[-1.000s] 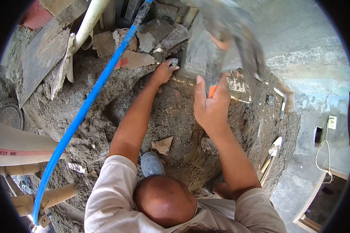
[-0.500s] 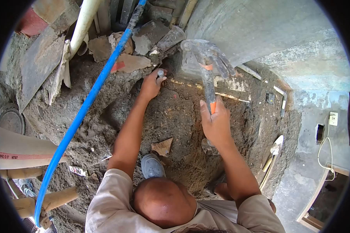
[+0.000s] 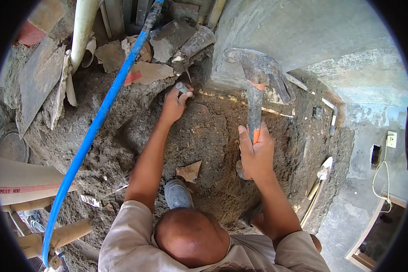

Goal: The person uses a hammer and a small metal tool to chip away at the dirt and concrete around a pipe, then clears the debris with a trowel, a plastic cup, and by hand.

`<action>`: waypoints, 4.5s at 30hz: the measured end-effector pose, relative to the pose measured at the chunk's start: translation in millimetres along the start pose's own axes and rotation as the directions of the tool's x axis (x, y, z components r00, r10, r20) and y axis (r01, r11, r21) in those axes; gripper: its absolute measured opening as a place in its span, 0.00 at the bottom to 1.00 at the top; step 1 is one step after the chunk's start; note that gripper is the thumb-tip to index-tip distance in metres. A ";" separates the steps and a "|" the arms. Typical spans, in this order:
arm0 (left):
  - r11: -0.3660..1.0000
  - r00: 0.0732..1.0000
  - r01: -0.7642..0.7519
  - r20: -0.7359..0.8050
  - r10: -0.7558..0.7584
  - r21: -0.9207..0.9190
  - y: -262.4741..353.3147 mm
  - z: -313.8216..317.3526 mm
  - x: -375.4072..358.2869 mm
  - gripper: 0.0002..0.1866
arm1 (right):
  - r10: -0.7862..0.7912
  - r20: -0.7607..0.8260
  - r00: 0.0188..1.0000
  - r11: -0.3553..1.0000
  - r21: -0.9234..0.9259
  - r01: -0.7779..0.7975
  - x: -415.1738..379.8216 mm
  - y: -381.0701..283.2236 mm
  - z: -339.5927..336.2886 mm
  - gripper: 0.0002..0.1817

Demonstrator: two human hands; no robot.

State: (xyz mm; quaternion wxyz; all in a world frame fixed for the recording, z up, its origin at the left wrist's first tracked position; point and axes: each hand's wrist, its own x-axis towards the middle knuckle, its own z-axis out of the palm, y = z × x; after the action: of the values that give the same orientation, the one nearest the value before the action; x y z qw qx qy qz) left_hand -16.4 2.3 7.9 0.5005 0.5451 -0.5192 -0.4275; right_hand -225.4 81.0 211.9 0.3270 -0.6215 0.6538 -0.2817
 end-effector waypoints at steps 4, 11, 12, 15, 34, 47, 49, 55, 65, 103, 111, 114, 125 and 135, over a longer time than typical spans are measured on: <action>0.976 0.987 -0.161 0.016 0.161 0.148 13.9 9.2 19.0 0.10 | 0.013 0.002 1.000 0.999 0.046 -0.013 2.3 -0.5 4.4 0.13; 0.984 0.964 0.049 0.248 -0.092 0.172 0.7 2.5 12.8 0.11 | -0.015 0.051 0.999 1.000 -0.010 0.016 -1.5 0.0 1.8 0.12; 0.984 0.965 0.047 0.246 -0.088 0.171 10.5 0.7 4.6 0.11 | 0.005 0.075 0.997 1.000 -0.031 -0.003 -0.6 0.9 0.1 0.10; 0.992 0.995 -0.083 0.054 0.078 0.098 13.0 -3.6 -10.8 0.11 | -0.001 0.042 0.999 1.000 0.009 0.001 -1.3 4.2 0.7 0.13; 0.946 0.938 -0.127 0.346 0.017 0.299 -5.8 9.9 76.0 0.23 | -0.019 0.117 0.993 0.973 -0.227 0.045 38.7 16.2 48.3 0.17; 0.975 0.935 0.020 0.340 -0.096 0.220 -6.0 11.5 74.9 0.22 | -0.067 -0.059 0.996 0.995 -0.081 0.063 39.8 0.4 52.9 0.13; 0.987 0.936 -0.017 0.350 -0.040 0.158 -20.9 14.6 67.1 0.21 | -0.015 0.106 0.994 0.961 -0.271 0.043 42.9 28.0 52.8 0.13; 0.975 0.940 0.166 0.276 -0.202 0.148 -21.0 15.2 73.1 0.19 | -0.126 0.006 0.992 0.990 -0.060 0.126 35.9 -78.7 26.3 0.14; 0.979 0.915 0.172 0.352 -0.199 0.106 -18.3 13.6 74.2 0.19 | 0.005 0.149 0.989 0.924 -0.378 0.053 51.1 14.7 54.2 0.14; 0.937 0.958 -0.223 0.238 0.160 0.269 4.8 35.4 -65.0 0.25 | 0.094 0.012 0.996 0.982 -0.163 -0.090 -36.0 58.8 -11.8 0.14; 0.927 0.983 -0.184 0.048 0.178 0.325 -6.8 38.5 -21.4 0.21 | 0.314 0.002 0.949 0.949 0.011 -0.314 -41.0 71.1 -14.6 0.14; 0.945 0.984 -0.148 0.141 0.110 0.292 7.3 38.3 -46.3 0.21 | 0.253 0.024 0.967 0.966 -0.054 -0.252 -43.5 77.3 -15.1 0.14; 0.938 0.991 -0.124 0.083 0.102 0.323 -17.8 44.2 -27.3 0.26 | 0.278 0.093 0.956 0.960 -0.047 -0.274 -39.3 58.6 -6.4 0.14; 0.925 0.992 -0.123 0.047 0.113 0.360 1.8 51.2 -41.6 0.28 | 0.237 0.124 0.963 0.966 -0.139 -0.220 -34.0 59.9 4.8 0.15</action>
State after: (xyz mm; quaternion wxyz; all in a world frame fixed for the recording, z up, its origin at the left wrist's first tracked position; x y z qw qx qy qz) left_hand -71.1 38.5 0.6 0.4096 0.5903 -0.6273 -0.3005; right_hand -258.8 119.3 165.1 0.3633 -0.5791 0.7128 -0.1567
